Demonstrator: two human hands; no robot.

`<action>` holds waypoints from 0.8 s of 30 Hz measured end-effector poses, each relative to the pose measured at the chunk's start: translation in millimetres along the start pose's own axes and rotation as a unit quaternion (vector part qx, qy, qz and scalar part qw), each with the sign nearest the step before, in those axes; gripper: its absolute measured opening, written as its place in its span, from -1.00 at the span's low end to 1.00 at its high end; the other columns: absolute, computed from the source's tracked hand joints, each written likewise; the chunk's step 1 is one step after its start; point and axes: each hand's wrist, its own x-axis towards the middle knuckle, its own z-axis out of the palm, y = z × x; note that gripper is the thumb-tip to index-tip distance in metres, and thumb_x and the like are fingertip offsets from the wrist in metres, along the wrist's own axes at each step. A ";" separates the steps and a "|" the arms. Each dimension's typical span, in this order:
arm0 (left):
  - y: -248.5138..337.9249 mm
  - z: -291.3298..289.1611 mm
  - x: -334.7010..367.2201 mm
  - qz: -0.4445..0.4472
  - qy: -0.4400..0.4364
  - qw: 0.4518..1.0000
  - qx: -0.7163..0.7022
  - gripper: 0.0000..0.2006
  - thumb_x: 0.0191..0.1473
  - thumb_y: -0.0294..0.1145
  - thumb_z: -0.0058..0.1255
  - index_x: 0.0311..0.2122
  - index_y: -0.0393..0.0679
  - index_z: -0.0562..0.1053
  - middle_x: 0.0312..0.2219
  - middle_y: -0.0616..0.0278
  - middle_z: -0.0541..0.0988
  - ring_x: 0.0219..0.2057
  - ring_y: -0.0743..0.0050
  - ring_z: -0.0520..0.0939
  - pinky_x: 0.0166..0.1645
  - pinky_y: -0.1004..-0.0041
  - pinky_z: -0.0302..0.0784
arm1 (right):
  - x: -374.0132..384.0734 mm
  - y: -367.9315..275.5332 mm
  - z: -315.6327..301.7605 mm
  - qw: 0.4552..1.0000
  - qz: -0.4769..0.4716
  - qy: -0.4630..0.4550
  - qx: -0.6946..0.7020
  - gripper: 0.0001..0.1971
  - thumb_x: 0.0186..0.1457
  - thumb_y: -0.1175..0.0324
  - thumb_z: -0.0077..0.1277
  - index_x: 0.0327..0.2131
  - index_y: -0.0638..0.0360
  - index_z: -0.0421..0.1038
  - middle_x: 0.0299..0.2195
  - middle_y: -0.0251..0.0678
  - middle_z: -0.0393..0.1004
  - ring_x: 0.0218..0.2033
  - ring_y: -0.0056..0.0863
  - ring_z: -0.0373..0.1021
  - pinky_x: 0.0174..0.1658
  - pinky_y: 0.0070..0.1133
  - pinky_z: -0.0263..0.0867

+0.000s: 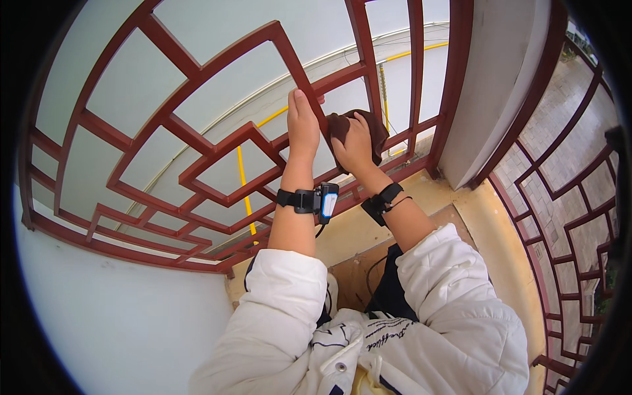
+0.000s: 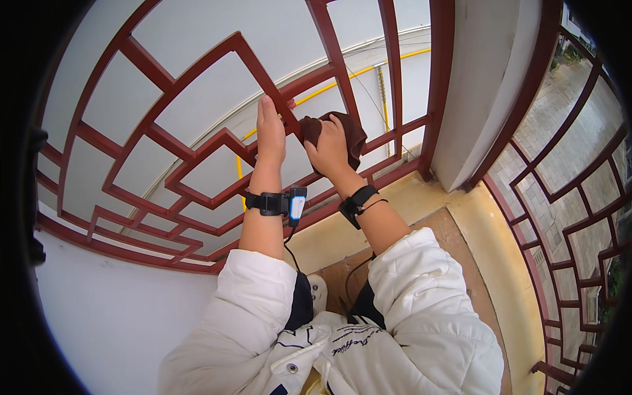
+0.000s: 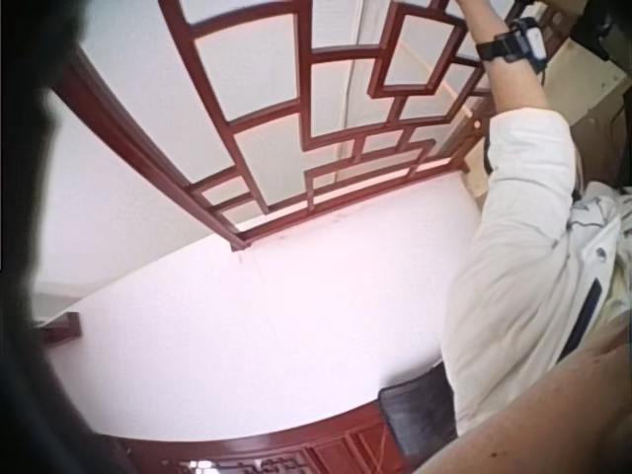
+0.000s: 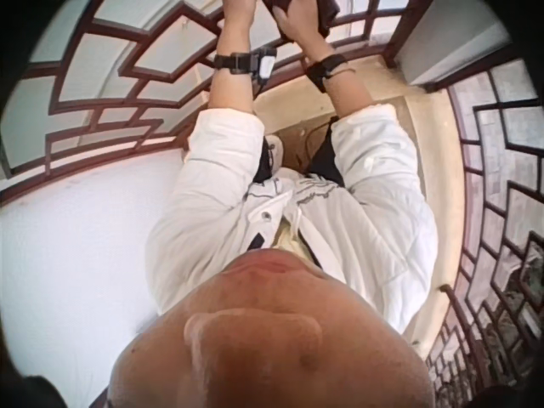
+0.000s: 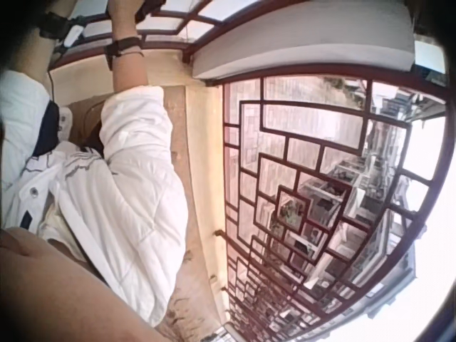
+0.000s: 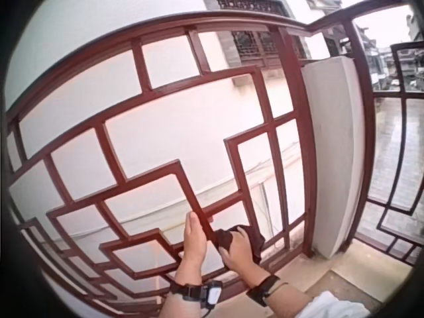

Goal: The person wipes a red metal railing with a dark cloth, moving along the railing and cleaning different sections. The person uses both hands to hold and maneuver the cloth while cleaning the railing surfaces.

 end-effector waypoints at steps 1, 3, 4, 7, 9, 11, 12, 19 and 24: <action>-0.7 -1.2 1.7 -0.012 -0.004 1.000 -0.002 -0.50 0.40 -0.03 -0.48 0.05 -0.28 0.34 -0.17 -0.04 0.53 -0.11 0.04 0.50 0.10 0.29 0.33 | 1.3 5.1 -4.2 0.999 -0.041 -0.031 -0.009 -0.55 -0.13 0.38 0.17 -0.09 0.28 0.43 -0.21 -0.07 0.52 -0.10 -0.12 0.41 0.32 -0.21 0.07; -1.2 -2.8 2.9 -0.002 -0.023 1.000 -0.013 -0.54 0.39 -0.08 -0.42 0.08 -0.29 0.31 -0.15 -0.05 0.53 -0.09 0.06 0.51 0.10 0.30 0.34 | 6.2 24.5 -27.1 0.987 -0.120 -0.102 -0.037 -0.53 -0.14 0.35 0.20 -0.08 0.27 0.42 -0.19 -0.11 0.51 -0.07 -0.13 0.41 0.33 -0.17 0.05; -1.5 -3.6 1.0 -0.009 -0.030 0.999 -0.025 -0.55 0.39 -0.10 -0.39 0.10 -0.29 0.30 -0.14 -0.05 0.53 -0.08 0.07 0.52 0.10 0.31 0.35 | 11.4 36.6 -40.9 0.972 -0.185 -0.124 -0.077 -0.46 -0.20 0.33 0.28 -0.08 0.30 0.40 -0.16 -0.14 0.50 -0.04 -0.16 0.41 0.32 -0.22 0.11; -0.6 -0.8 -11.8 0.070 -0.043 0.996 0.024 -0.60 0.36 -0.25 -0.28 0.16 -0.30 0.24 -0.10 -0.06 0.53 -0.01 0.07 0.52 0.11 0.31 0.36 | 18.2 48.8 -62.6 0.954 -0.244 -0.097 -0.143 -0.45 -0.23 0.33 0.30 -0.09 0.27 0.41 -0.08 -0.14 0.50 0.05 -0.18 0.39 0.26 -0.32 0.22; 1.0 1.7 -24.1 0.094 -0.031 0.988 0.114 -0.48 0.25 -0.44 -0.14 0.26 -0.37 0.10 0.07 -0.20 0.39 0.11 -0.08 0.45 0.18 0.23 0.34 | 16.6 33.1 -54.3 0.980 -0.147 -0.076 -0.109 -0.51 -0.14 0.38 0.21 -0.05 0.27 0.41 -0.08 -0.12 0.51 0.03 -0.14 0.40 0.23 -0.32 0.24; 1.4 0.1 -36.8 0.112 -0.044 0.983 0.135 -0.34 0.16 -0.52 -0.06 0.31 -0.39 -0.01 0.22 -0.27 0.19 0.22 -0.22 0.29 0.29 0.14 0.23 | 16.5 6.6 -36.6 0.996 -0.011 -0.053 -0.067 -0.58 -0.04 0.38 0.16 -0.05 0.25 0.42 -0.15 -0.12 0.52 -0.06 -0.16 0.42 0.14 -0.39 0.28; 1.5 -0.9 -40.7 0.150 -0.044 0.975 0.159 -0.33 0.16 -0.51 -0.05 0.31 -0.40 -0.02 0.23 -0.27 0.14 0.25 -0.25 0.24 0.31 0.12 0.19 | 16.3 -9.9 -25.4 0.987 0.093 0.009 0.131 -0.65 0.06 0.40 0.05 -0.05 0.26 0.42 -0.16 -0.15 0.53 -0.09 -0.20 0.43 0.10 -0.43 0.28; 13.8 -14.6 -56.4 0.197 -0.065 0.949 0.238 -0.36 0.20 -0.45 -0.08 0.32 -0.37 0.01 0.28 -0.14 0.02 0.27 -0.11 0.15 0.33 0.15 0.12 | 65.9 -58.5 -32.4 0.557 0.399 0.070 0.725 -0.68 0.25 0.24 -0.10 -0.06 0.27 0.40 -0.17 -0.22 0.55 -0.21 -0.37 0.49 -0.07 -0.44 0.41; 13.9 -17.7 -62.2 0.289 -0.091 0.919 0.251 -0.36 0.14 -0.42 0.01 0.29 -0.36 0.11 0.21 -0.13 0.16 0.23 -0.12 0.20 0.30 0.09 0.12 | 68.9 -36.3 -77.1 0.459 0.431 0.045 0.775 -0.44 0.29 0.11 -0.32 0.19 0.35 0.23 0.15 0.06 0.36 0.12 0.03 0.34 0.19 -0.15 0.27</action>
